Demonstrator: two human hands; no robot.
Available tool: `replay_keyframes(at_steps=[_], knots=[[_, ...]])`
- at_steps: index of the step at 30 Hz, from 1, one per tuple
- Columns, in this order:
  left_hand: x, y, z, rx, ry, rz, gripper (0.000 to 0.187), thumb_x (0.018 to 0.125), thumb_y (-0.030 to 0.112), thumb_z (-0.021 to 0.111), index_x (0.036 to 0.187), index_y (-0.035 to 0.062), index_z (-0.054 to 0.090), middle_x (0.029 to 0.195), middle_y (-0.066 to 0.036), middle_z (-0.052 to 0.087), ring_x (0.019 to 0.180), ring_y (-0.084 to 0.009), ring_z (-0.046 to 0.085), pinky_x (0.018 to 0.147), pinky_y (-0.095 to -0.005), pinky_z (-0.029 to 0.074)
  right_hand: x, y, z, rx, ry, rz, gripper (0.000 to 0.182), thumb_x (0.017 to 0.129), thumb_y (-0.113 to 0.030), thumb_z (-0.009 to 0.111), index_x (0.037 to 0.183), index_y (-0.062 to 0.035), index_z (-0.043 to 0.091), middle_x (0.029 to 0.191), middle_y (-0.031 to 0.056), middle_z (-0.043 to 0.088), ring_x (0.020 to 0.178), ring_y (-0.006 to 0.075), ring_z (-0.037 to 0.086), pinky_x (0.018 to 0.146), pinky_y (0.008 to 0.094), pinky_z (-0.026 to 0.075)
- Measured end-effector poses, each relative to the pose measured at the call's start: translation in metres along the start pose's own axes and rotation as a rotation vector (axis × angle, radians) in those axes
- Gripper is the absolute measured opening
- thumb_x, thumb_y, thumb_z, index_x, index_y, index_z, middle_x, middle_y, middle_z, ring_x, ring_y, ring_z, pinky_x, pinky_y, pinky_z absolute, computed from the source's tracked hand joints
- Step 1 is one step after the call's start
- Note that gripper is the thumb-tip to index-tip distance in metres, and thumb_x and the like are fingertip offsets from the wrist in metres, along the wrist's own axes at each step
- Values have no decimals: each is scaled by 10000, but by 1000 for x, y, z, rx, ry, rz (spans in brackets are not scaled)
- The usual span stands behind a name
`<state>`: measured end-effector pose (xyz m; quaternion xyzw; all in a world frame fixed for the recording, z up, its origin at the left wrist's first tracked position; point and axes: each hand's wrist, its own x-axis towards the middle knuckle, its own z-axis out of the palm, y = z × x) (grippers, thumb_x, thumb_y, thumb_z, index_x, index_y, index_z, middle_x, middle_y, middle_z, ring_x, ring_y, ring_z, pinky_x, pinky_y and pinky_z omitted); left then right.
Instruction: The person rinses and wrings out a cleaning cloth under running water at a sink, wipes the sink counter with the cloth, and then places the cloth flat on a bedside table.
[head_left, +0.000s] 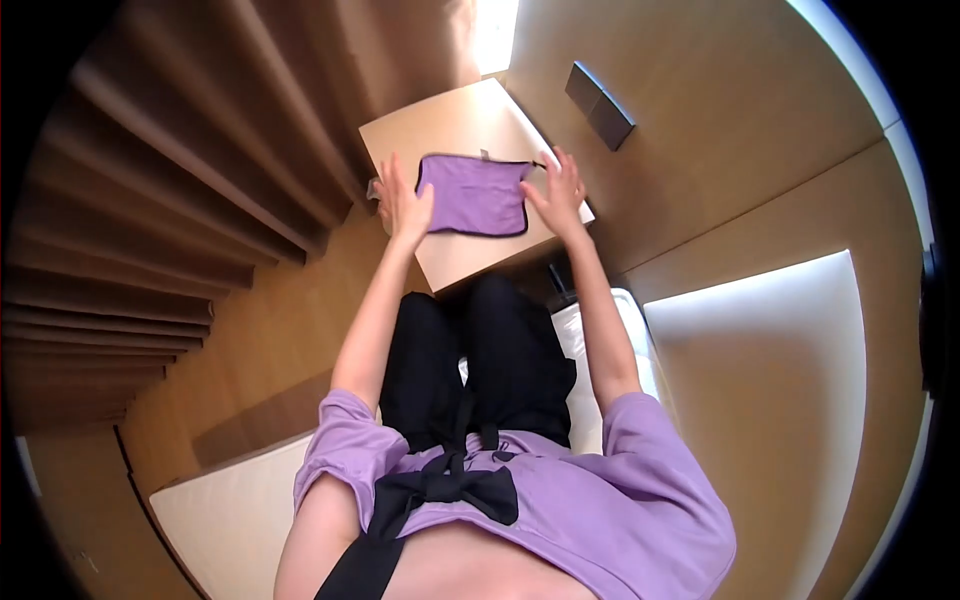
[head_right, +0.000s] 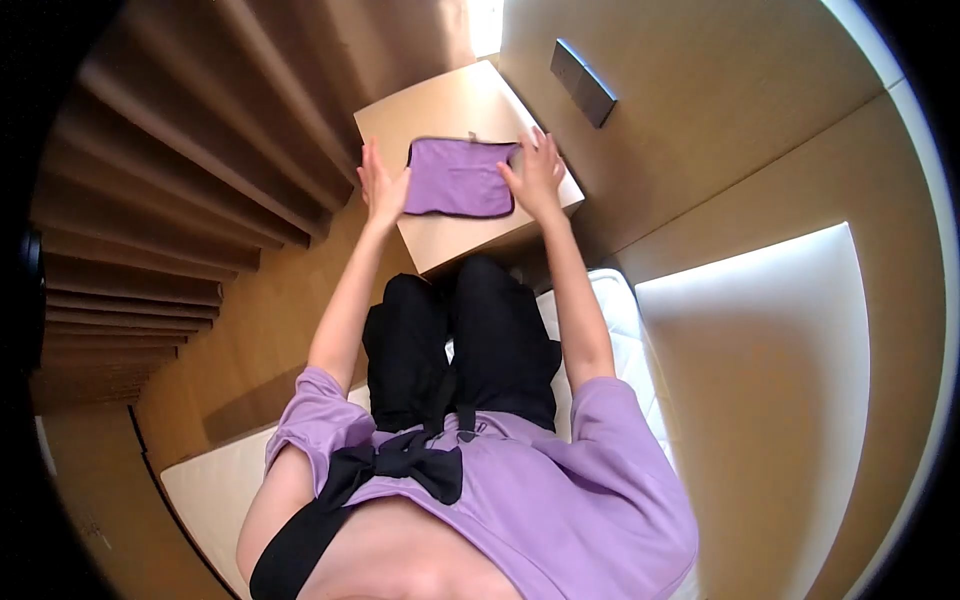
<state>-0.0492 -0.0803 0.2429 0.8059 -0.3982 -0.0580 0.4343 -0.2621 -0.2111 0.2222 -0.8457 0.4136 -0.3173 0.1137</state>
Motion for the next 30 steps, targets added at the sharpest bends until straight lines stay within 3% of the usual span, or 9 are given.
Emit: replay_keyframes(at_steps=[5, 9, 12, 14, 15, 16, 18, 21, 30], knots=[[-26, -6, 30, 260, -253, -64, 822, 734, 221, 574, 1395, 223, 84, 1455, -113, -10, 1306, -433, -42, 996, -619, 64, -34, -13, 43, 19, -124, -35, 668, 698, -294, 672, 1271, -138, 368, 1375, 124, 217, 1285, 347, 175, 982, 537, 178], [-11, -20, 55, 301, -264, -41, 817, 734, 207, 563, 1396, 207, 85, 1455, -112, -7, 1311, -420, -37, 1008, -600, 64, -23, -16, 68, 43, -58, -3, 620, 721, -237, 638, 1259, -87, 369, 1365, 140, 244, 1279, 345, 193, 993, 517, 182], [20, -30, 84, 283, -236, 42, 787, 741, 200, 555, 1392, 189, 112, 1452, -114, 29, 1323, -384, 6, 1029, -562, 78, 4, -18, 95, 65, 26, 30, 570, 756, -196, 589, 1258, -49, 362, 1363, 144, 257, 1281, 338, 200, 1009, 488, 188], [43, -37, 108, 350, -268, 300, 730, 757, 192, 539, 1381, 177, 159, 1444, -122, 74, 1329, -342, 58, 1044, -522, 108, 21, -20, 114, 83, 58, 47, 538, 780, -176, 556, 1260, -35, 359, 1365, 145, 258, 1286, 330, 200, 1018, 469, 192], [53, -39, 121, 400, -227, 374, 620, 793, 199, 502, 1356, 169, 242, 1422, -111, 178, 1324, -290, 136, 1046, -505, 133, 28, -22, 123, 66, 59, 47, 522, 784, -152, 544, 1257, -29, 359, 1370, 145, 249, 1293, 325, 189, 1027, 462, 187], [62, -44, 131, 398, -233, 379, 620, 793, 199, 502, 1356, 169, 242, 1422, -111, 178, 1324, -290, 136, 1046, -505, 133, 37, -23, 130, 49, 62, 47, 508, 788, -128, 531, 1255, -23, 360, 1374, 144, 241, 1299, 319, 179, 1035, 456, 183], [76, -62, 152, 288, -181, 354, 531, 825, 207, 459, 1332, 166, 308, 1402, -80, 254, 1317, -246, 183, 1048, -496, 137, 41, -9, 151, -6, 56, 70, 514, 806, -167, 497, 1282, -42, 349, 1379, 137, 262, 1304, 289, 197, 1040, 454, 182], [63, -90, 158, 475, -205, 361, 486, 855, 262, 405, 1330, 193, 330, 1403, -41, 273, 1309, -215, 213, 1053, -483, 128, 28, 17, 180, -224, -62, 69, 534, 826, -287, 426, 1311, -77, 352, 1363, 118, 334, 1275, 248, 288, 1028, 463, 213], [58, -90, 156, 574, -123, 322, 458, 866, 315, 384, 1312, 209, 378, 1396, -38, 296, 1297, -219, 243, 1045, -477, 143, 30, 19, 172, -234, -66, -8, 509, 827, -291, 426, 1292, -88, 392, 1349, 105, 363, 1261, 245, 316, 1037, 450, 201]])
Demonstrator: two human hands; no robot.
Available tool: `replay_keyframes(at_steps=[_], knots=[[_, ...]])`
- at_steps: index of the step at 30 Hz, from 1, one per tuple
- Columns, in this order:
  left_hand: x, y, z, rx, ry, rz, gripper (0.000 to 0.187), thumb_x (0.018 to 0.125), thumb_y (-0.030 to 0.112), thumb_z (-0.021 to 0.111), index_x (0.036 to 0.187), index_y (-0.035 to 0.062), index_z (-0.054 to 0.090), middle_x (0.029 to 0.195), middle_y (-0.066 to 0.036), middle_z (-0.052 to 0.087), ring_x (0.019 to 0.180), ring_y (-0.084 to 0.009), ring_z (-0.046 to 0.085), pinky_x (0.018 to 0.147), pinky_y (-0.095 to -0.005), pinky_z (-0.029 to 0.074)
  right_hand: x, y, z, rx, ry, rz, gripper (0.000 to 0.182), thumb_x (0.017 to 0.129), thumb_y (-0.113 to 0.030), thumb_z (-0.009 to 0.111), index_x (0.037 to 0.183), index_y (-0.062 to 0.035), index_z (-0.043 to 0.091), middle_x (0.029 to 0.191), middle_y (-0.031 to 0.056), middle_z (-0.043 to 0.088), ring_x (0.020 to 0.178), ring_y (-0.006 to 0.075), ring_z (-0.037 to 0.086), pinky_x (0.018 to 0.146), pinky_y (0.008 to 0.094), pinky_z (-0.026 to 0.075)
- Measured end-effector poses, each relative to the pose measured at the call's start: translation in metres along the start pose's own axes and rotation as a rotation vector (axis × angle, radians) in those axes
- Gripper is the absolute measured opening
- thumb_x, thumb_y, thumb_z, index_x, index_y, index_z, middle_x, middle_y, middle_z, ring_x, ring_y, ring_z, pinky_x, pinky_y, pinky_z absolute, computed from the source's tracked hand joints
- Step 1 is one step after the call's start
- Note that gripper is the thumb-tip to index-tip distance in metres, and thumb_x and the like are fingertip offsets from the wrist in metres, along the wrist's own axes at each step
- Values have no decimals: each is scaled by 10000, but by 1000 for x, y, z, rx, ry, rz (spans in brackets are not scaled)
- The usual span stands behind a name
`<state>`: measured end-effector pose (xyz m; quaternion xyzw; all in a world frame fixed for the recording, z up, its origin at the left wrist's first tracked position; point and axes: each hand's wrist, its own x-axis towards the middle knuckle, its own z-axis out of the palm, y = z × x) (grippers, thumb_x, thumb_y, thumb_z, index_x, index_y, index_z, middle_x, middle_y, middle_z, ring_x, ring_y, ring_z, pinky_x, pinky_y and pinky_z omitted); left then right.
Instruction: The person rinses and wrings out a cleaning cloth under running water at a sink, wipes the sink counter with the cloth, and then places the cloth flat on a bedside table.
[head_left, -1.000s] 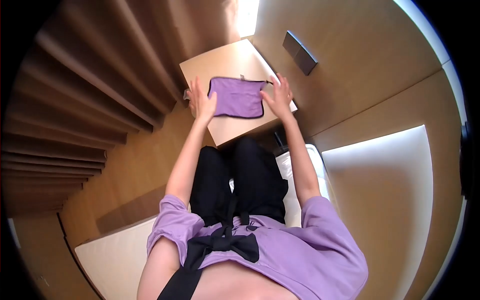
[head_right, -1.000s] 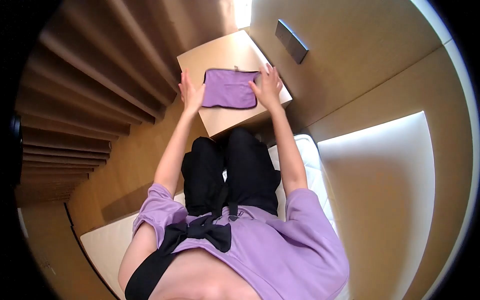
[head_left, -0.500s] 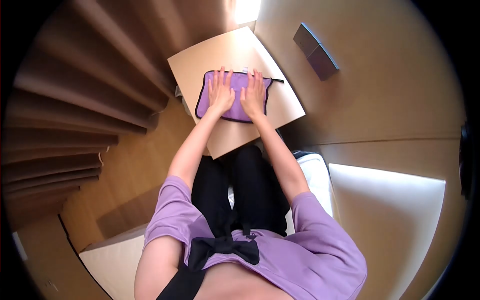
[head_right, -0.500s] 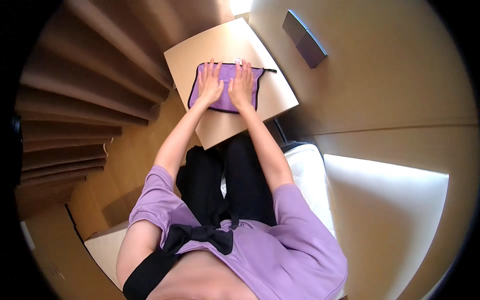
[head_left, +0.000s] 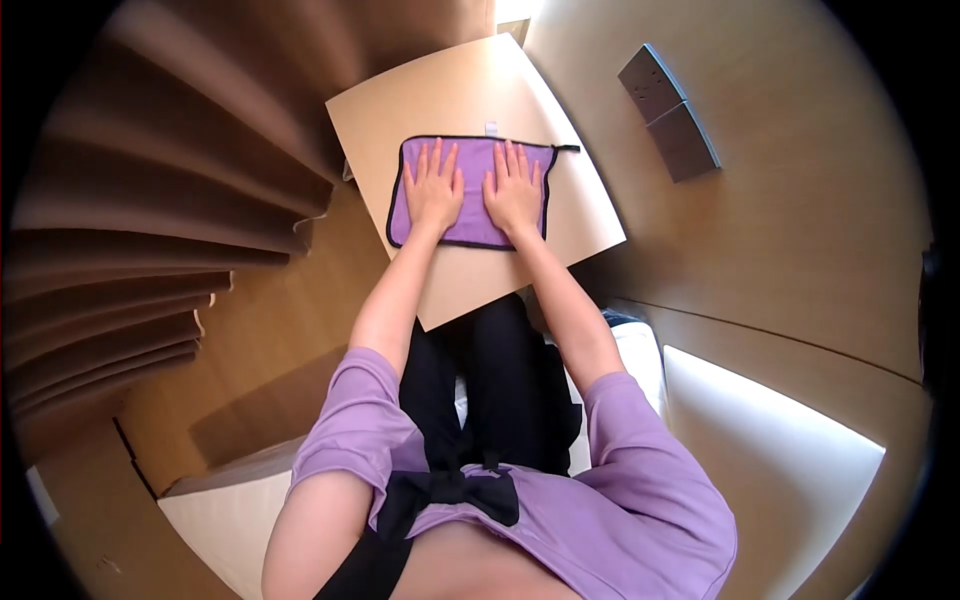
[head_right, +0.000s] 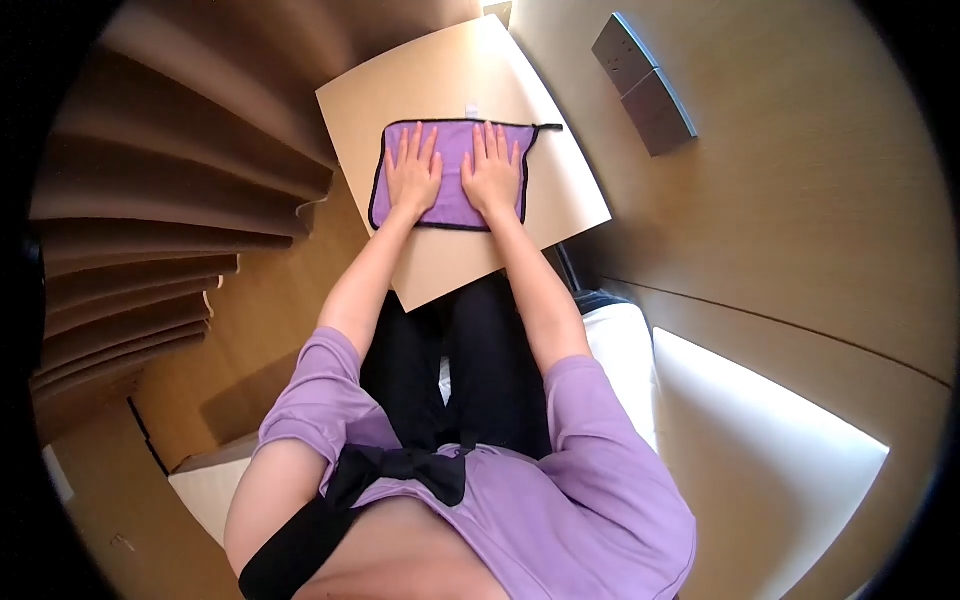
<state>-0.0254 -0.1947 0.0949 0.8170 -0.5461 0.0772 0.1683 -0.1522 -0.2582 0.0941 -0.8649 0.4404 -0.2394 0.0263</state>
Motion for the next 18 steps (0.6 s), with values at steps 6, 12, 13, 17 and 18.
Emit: replay_keyframes(at_steps=[6, 12, 13, 17, 18], knots=[[-54, 22, -47, -13, 25, -59, 476, 860, 308, 402, 1321, 197, 365, 1401, -44, 284, 1301, -232, 232, 1042, -479, 138, -32, -11, -47, 39, 18, -53, 502, 829, -298, 445, 1286, -94, 402, 1348, 95, 367, 1253, 242, 329, 1033, 455, 207], [-112, 40, -70, 49, -27, -67, 501, 855, 299, 402, 1341, 206, 326, 1426, -40, 226, 1325, -234, 168, 1049, -476, 104, -90, -15, -74, 71, -24, -81, 507, 828, -284, 451, 1303, -123, 377, 1362, 73, 348, 1264, 228, 311, 1031, 450, 214], [-110, 40, -69, 42, -15, -57, 502, 852, 299, 404, 1339, 207, 330, 1423, -41, 235, 1320, -234, 180, 1046, -483, 104, -88, -13, -73, 67, -29, -91, 518, 819, -278, 455, 1306, -124, 372, 1365, 69, 345, 1266, 225, 309, 1032, 446, 214], [-86, 32, -61, 43, 39, 4, 502, 842, 298, 416, 1331, 207, 346, 1414, -46, 257, 1312, -241, 202, 1040, -492, 120, -70, -9, -63, 97, 14, -120, 526, 801, -278, 467, 1297, -121, 390, 1359, 72, 354, 1259, 226, 317, 1032, 450, 212], [-80, 31, -58, 49, 44, 12, 502, 842, 298, 416, 1331, 207, 346, 1414, -46, 257, 1312, -241, 202, 1040, -492, 120, -66, -7, -59, 101, 22, -116, 526, 801, -278, 467, 1297, -121, 390, 1359, 72, 354, 1259, 226, 317, 1032, 450, 212]])
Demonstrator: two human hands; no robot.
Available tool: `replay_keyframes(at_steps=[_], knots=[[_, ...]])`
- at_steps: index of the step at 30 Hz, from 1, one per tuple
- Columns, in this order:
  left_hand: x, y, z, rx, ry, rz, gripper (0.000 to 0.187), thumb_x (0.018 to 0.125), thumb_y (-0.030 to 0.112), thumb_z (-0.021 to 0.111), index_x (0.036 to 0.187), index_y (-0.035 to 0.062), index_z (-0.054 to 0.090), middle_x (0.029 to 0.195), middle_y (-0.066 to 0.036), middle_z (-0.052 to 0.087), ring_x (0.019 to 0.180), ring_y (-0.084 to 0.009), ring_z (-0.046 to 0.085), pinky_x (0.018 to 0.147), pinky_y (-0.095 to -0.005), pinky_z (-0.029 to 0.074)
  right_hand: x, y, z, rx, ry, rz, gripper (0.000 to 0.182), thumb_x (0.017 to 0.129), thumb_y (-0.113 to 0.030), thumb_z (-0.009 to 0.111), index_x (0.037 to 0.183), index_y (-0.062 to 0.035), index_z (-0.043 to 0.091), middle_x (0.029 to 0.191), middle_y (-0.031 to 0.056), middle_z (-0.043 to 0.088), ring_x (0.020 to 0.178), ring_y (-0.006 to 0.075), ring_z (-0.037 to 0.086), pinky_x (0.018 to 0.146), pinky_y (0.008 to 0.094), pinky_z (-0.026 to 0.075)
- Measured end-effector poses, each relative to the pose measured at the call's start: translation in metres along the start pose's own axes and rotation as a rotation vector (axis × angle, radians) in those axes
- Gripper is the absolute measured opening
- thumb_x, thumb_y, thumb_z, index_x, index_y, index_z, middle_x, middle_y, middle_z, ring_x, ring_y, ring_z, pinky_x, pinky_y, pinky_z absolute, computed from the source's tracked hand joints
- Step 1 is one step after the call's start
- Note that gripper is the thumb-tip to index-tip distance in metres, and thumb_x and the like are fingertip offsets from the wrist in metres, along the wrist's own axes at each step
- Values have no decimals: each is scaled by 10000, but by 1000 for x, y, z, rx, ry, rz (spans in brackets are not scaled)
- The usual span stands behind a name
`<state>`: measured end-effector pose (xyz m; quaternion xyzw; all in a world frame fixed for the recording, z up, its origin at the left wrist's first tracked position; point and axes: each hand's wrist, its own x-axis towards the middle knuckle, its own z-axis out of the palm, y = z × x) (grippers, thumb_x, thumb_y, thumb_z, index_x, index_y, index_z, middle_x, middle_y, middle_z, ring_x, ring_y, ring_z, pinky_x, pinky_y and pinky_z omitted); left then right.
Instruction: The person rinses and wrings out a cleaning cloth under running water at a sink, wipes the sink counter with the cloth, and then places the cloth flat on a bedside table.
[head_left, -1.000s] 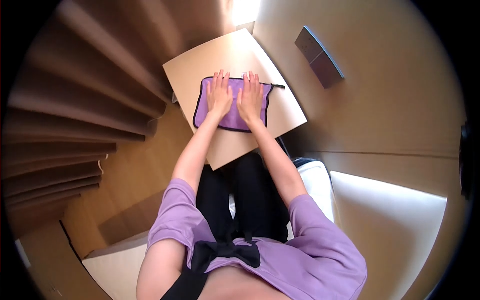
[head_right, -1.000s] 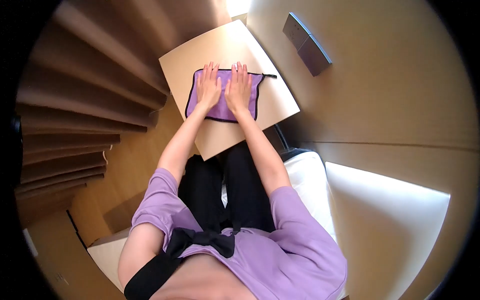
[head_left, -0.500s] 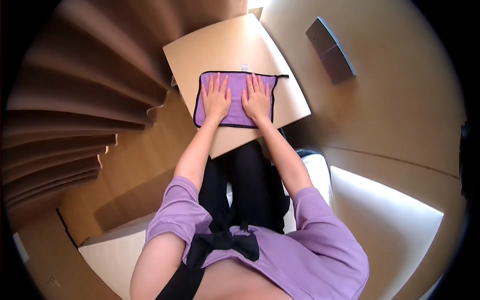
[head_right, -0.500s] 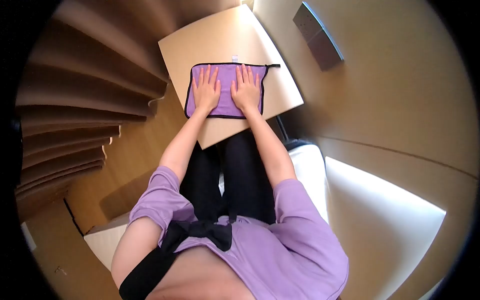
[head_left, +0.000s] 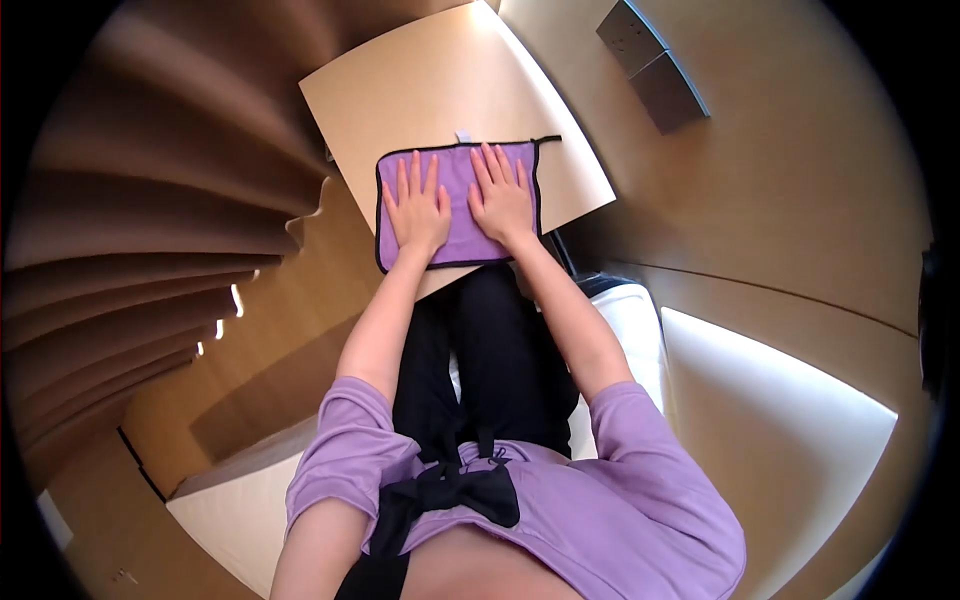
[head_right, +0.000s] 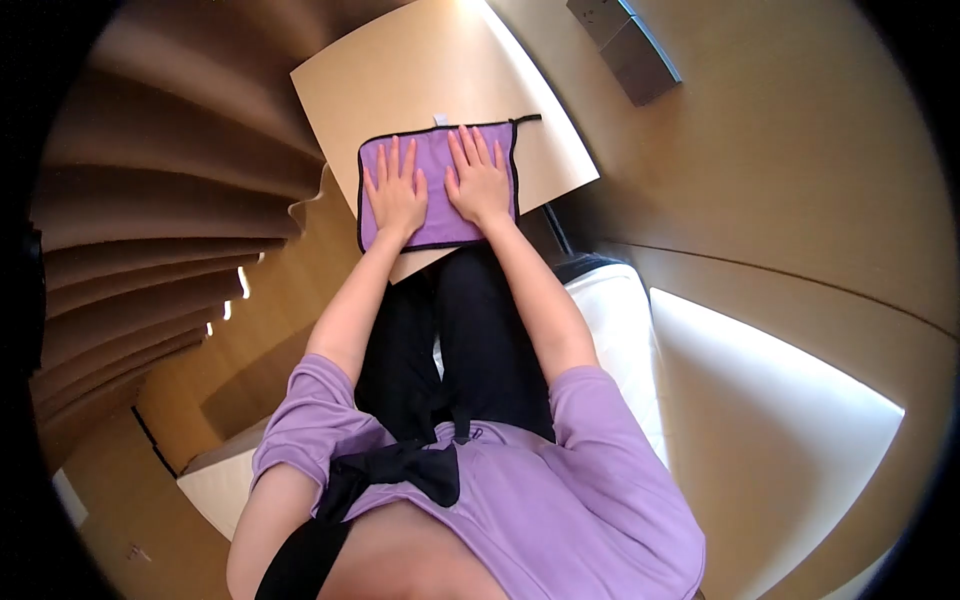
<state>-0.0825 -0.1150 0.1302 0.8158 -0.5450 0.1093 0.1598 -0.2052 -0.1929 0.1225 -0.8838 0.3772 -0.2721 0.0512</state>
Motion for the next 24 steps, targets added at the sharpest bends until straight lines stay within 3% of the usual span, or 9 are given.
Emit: replay_keyframes(at_steps=[6, 11, 18, 24], knots=[[-11, -7, 32, 8, 203, 22, 490, 833, 298, 429, 1313, 209, 376, 1403, -47, 280, 1304, -243, 221, 1029, -505, 159, -11, 7, 32, -36, 219, -47, 504, 804, -288, 453, 1277, -118, 414, 1333, 75, 388, 1240, 229, 348, 1028, 442, 224], [-25, 5, 28, 28, 208, -15, 479, 843, 308, 418, 1309, 202, 381, 1394, -47, 294, 1299, -238, 235, 1035, -494, 160, -14, 8, 25, -75, 218, -42, 506, 816, -311, 431, 1281, -113, 408, 1335, 69, 388, 1249, 217, 335, 1034, 438, 208], [-77, 41, -9, 21, -7, -63, 486, 851, 308, 411, 1320, 193, 362, 1402, -50, 279, 1306, -240, 218, 1034, -487, 160, -74, 10, -29, -48, -24, -6, 503, 829, -307, 428, 1293, -118, 393, 1351, 65, 368, 1260, 212, 319, 1043, 433, 197], [-59, 64, -23, -17, -149, -145, 520, 845, 303, 400, 1343, 179, 320, 1419, -75, 239, 1321, -266, 170, 1044, -493, 102, -52, 21, -53, -7, -186, 18, 521, 817, -297, 453, 1302, -122, 381, 1355, 57, 360, 1265, 209, 309, 1047, 441, 182]])
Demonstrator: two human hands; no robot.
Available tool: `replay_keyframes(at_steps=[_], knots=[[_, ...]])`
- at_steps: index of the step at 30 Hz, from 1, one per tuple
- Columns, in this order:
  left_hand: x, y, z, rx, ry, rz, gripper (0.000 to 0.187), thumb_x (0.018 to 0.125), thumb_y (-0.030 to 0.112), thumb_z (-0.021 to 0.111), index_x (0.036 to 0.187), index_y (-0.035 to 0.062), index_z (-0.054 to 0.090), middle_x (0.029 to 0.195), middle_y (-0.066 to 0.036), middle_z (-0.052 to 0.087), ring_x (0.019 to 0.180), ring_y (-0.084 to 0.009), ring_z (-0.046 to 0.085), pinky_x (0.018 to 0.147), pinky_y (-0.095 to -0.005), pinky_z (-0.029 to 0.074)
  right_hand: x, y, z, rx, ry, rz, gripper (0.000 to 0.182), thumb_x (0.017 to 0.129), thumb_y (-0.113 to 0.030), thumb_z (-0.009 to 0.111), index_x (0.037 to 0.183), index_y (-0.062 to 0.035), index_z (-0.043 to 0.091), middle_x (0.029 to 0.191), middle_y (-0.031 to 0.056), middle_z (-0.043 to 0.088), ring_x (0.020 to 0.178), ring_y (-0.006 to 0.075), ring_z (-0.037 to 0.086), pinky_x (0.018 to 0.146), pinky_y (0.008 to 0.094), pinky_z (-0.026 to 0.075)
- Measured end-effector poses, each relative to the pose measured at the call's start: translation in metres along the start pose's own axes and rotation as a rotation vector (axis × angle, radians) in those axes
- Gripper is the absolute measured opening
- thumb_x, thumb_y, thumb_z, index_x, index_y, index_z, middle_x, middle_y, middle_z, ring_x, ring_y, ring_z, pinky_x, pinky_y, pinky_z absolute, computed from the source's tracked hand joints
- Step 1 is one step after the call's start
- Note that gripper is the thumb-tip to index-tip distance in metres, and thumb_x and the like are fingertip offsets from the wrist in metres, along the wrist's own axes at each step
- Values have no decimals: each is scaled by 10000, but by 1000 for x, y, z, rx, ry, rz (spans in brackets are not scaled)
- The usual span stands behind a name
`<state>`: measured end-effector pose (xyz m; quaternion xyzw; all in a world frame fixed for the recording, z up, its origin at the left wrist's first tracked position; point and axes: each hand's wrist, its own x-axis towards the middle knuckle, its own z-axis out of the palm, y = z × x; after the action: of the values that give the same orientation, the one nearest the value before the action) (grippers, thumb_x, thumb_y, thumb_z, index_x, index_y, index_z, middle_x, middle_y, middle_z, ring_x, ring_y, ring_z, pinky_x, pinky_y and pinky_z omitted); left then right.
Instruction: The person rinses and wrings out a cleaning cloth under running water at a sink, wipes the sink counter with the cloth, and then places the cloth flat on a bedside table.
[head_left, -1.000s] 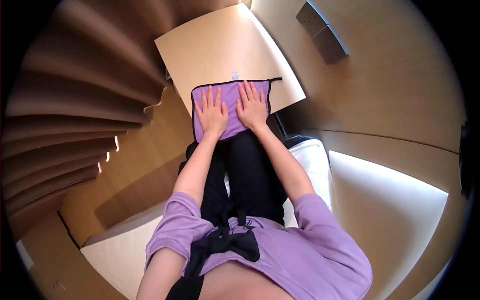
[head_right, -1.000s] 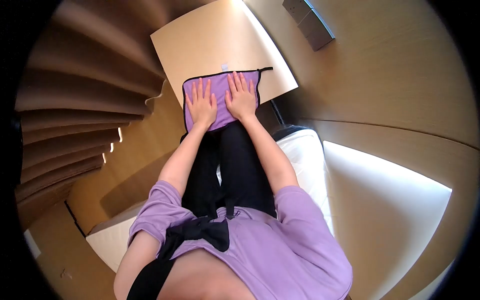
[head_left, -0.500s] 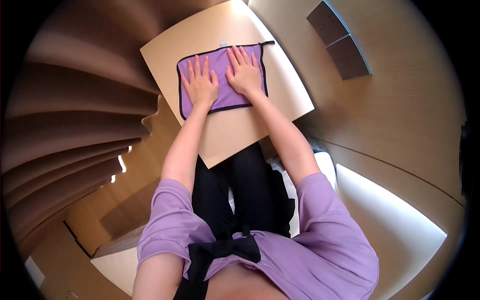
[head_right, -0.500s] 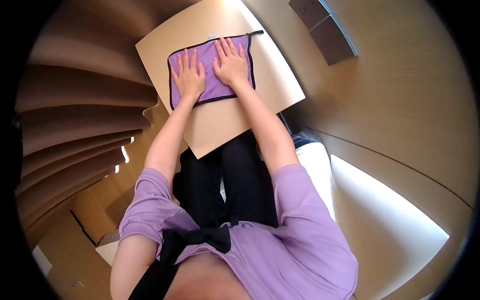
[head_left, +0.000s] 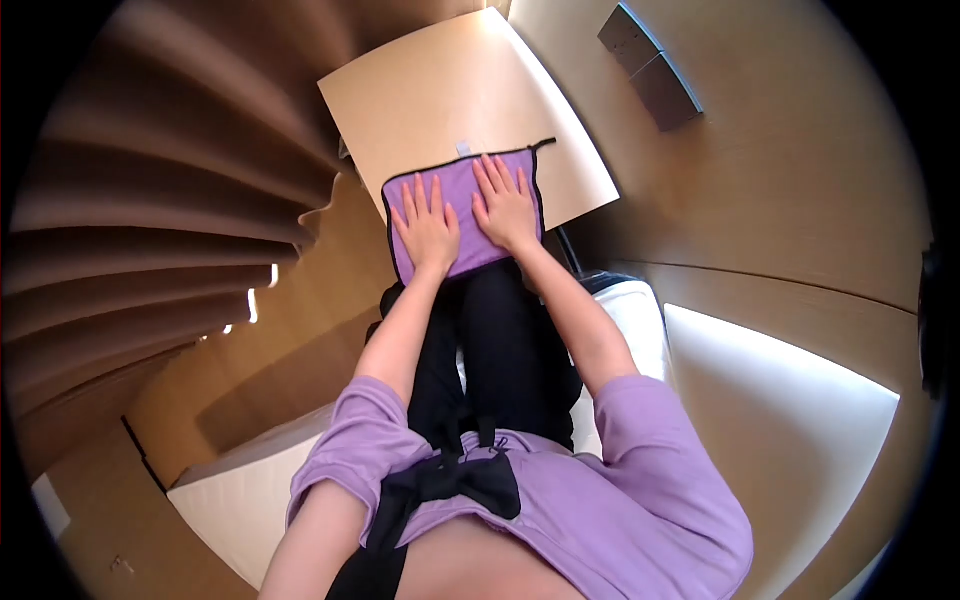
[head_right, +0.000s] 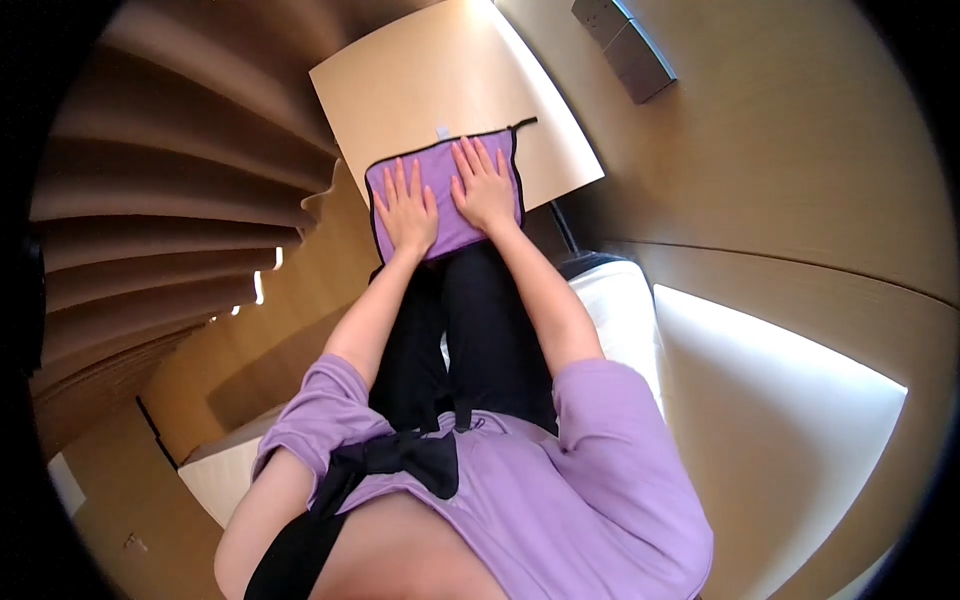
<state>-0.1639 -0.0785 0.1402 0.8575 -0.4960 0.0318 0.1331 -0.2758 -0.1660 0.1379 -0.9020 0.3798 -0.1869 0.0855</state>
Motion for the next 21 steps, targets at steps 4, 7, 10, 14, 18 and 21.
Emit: replay_keyframes(at_steps=[4, 7, 10, 14, 18, 21], knots=[[45, -4, 5, 8, -24, 15, 529, 841, 297, 401, 1347, 170, 312, 1434, -75, 198, 1332, -262, 137, 1042, -505, 90, 44, 9, 4, 11, 7, -23, 528, 809, -287, 457, 1303, -120, 379, 1356, 56, 359, 1265, 208, 310, 1043, 446, 191], [63, -12, 13, 2, 14, 47, 532, 837, 294, 408, 1346, 172, 313, 1432, -73, 204, 1329, -261, 148, 1040, -510, 93, 62, 10, 13, 22, 51, -38, 527, 804, -282, 458, 1299, -117, 384, 1350, 59, 368, 1260, 206, 318, 1038, 448, 202], [74, -25, 27, 12, 81, 75, 529, 836, 298, 411, 1343, 182, 319, 1429, -65, 213, 1326, -260, 156, 1038, -513, 103, 73, 11, 34, -3, 135, -56, 524, 799, -283, 461, 1290, -115, 396, 1339, 62, 383, 1251, 207, 333, 1034, 447, 210], [76, -38, 48, 11, 178, 104, 504, 852, 304, 409, 1337, 195, 327, 1413, -60, 252, 1314, -255, 198, 1031, -516, 137, 72, 12, 61, -9, 256, -73, 514, 798, -287, 457, 1280, -113, 412, 1322, 67, 406, 1239, 207, 353, 1030, 445, 218], [62, -47, 61, 10, 314, 101, 503, 835, 309, 420, 1318, 185, 361, 1402, -63, 276, 1309, -249, 209, 1035, -521, 130, 62, 7, 80, -34, 377, -114, 507, 806, -304, 436, 1276, -113, 415, 1321, 64, 408, 1240, 202, 353, 1033, 439, 217], [35, -40, 66, -1, 353, 83, 489, 836, 306, 422, 1308, 185, 376, 1398, -59, 285, 1305, -241, 221, 1039, -512, 133, 37, 7, 84, -28, 401, -117, 496, 821, -309, 422, 1276, -112, 413, 1328, 59, 400, 1247, 200, 343, 1033, 442, 219]])
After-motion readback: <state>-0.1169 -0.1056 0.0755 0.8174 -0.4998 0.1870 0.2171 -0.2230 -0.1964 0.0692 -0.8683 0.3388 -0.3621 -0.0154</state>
